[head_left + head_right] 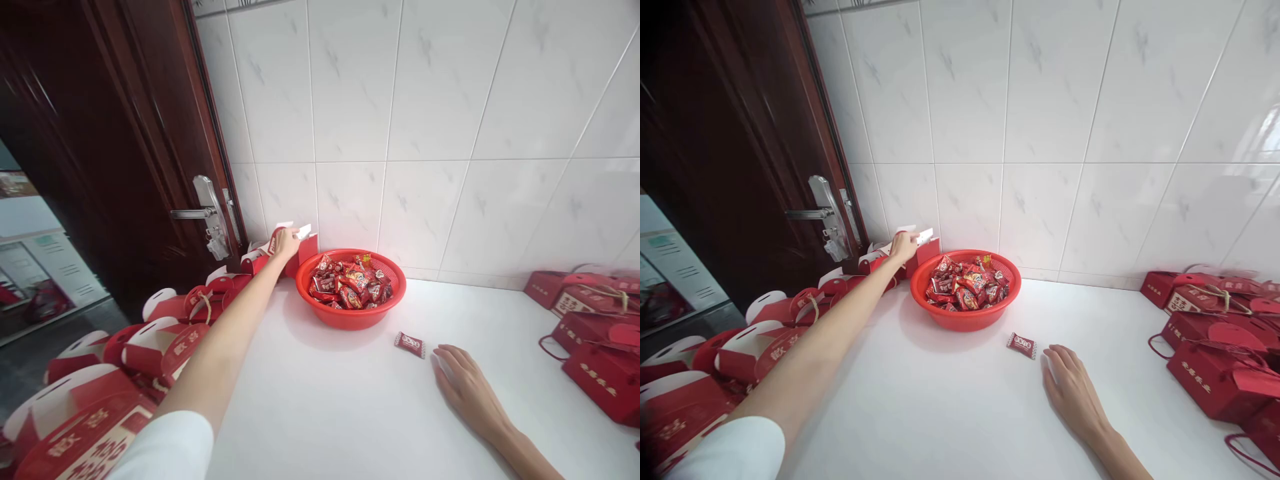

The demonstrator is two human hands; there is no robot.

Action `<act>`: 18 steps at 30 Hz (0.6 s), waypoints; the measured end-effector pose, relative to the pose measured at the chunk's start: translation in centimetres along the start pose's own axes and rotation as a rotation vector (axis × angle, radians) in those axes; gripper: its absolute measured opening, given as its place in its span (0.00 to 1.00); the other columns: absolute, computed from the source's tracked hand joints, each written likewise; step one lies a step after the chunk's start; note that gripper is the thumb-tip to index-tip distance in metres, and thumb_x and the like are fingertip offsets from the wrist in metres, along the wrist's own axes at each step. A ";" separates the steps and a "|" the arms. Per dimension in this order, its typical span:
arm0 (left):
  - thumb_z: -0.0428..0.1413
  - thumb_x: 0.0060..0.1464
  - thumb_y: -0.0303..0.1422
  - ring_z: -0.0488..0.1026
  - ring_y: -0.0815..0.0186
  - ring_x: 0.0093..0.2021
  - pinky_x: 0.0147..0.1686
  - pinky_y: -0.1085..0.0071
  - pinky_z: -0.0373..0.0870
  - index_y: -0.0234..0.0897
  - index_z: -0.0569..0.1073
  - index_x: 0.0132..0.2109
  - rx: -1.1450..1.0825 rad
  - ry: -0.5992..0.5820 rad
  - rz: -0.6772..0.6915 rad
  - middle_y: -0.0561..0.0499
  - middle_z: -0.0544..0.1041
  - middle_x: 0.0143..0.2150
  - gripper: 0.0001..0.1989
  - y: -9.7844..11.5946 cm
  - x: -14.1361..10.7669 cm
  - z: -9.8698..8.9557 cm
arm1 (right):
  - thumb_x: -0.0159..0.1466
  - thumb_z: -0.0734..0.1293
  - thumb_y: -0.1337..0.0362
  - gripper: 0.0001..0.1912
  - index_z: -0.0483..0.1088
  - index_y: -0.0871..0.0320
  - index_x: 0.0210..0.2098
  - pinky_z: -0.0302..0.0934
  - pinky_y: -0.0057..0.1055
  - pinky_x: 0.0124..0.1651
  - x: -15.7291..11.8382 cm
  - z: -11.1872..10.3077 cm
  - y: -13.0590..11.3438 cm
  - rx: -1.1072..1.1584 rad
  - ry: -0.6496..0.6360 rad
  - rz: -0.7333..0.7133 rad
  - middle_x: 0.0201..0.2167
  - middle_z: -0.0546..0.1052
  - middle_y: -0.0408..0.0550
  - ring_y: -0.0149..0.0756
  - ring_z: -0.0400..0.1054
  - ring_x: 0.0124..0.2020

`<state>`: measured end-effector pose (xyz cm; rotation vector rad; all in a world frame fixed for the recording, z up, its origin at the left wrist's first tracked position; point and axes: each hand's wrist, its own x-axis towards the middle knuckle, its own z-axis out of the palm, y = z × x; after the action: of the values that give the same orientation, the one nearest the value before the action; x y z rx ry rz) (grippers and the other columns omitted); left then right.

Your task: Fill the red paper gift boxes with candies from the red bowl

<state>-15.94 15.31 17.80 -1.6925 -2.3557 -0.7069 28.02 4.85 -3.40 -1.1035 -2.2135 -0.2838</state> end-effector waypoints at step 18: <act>0.51 0.55 0.21 0.79 0.60 0.48 0.53 0.67 0.72 0.34 0.84 0.42 -0.526 0.442 0.025 0.45 0.84 0.45 0.17 -0.6 1.4 -4.2 | 0.70 0.58 0.60 0.12 0.72 0.55 0.41 0.73 0.44 0.45 0.5 -0.9 -0.5 0.115 -0.073 0.059 0.43 0.81 0.55 0.48 0.76 0.46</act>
<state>-17.59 14.39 21.85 -1.5087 -1.9383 -1.6143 27.81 4.42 -2.36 -1.1302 -2.2262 -0.0919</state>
